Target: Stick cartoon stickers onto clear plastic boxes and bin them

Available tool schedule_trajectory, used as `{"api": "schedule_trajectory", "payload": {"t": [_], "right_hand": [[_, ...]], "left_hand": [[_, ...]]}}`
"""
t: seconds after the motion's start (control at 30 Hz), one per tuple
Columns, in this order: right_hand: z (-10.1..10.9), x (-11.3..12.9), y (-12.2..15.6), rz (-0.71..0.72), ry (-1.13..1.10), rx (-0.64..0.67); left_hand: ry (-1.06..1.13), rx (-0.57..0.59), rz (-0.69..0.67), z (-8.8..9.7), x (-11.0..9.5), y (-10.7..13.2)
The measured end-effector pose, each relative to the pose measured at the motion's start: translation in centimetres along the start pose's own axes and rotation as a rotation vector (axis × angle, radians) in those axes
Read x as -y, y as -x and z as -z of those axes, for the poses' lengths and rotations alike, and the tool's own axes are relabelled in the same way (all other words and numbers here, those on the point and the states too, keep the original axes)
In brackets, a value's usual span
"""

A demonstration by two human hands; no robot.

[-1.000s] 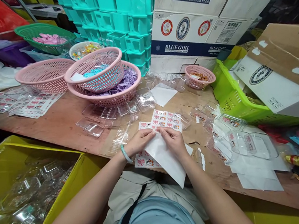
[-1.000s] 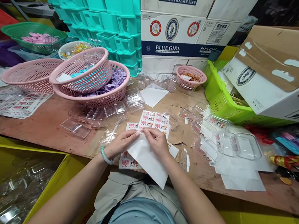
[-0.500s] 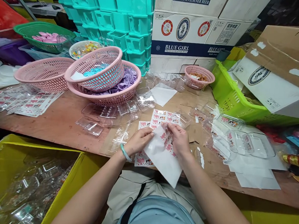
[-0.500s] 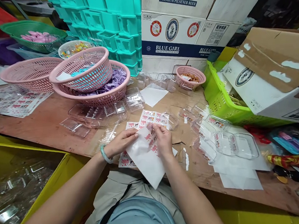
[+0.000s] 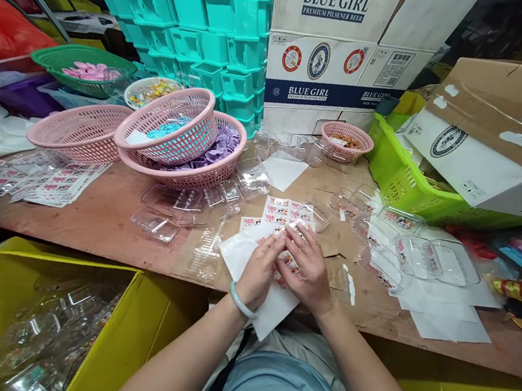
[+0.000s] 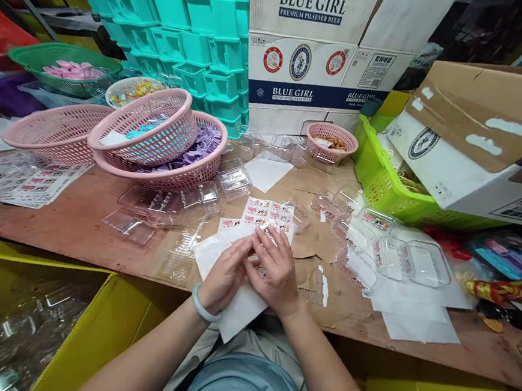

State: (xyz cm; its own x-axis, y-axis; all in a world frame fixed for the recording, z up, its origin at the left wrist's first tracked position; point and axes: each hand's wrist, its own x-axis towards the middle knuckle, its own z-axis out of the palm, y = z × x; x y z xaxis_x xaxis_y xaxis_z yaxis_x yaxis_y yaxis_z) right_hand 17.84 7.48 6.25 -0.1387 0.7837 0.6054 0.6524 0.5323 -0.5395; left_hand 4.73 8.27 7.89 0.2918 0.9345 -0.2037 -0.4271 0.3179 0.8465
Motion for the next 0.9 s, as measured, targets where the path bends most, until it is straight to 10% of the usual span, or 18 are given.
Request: {"api": "schedule_trajectory", "payload": {"t": [0.23,0.4,0.5,0.7,0.9], "right_hand": [[1.1,-2.6,-0.2,-0.658,-0.636,0.065],[2.4,-7.6,-2.6,-0.475,-0.172,-0.235],[2.2,-10.1,-3.4,-0.333,0.094,-0.094],[3.3,-6.3,-4.7,-0.442,-0.493,0.106],[2.7,-1.6,-4.4,-0.584,-0.95,0.342]], "left_hand": [[-0.257,0.079,0.039,1.8,0.2,-1.2],[-0.658,-0.069,-0.195,3.3,1.7,0.1],[-0.785,-0.008,-0.295,4.2,2.0,0.0],[-0.395,-0.075,-0.25,4.0,-1.7,-1.0],[0.133,0.225,0.121,4.0,-3.3,0.4]]}}
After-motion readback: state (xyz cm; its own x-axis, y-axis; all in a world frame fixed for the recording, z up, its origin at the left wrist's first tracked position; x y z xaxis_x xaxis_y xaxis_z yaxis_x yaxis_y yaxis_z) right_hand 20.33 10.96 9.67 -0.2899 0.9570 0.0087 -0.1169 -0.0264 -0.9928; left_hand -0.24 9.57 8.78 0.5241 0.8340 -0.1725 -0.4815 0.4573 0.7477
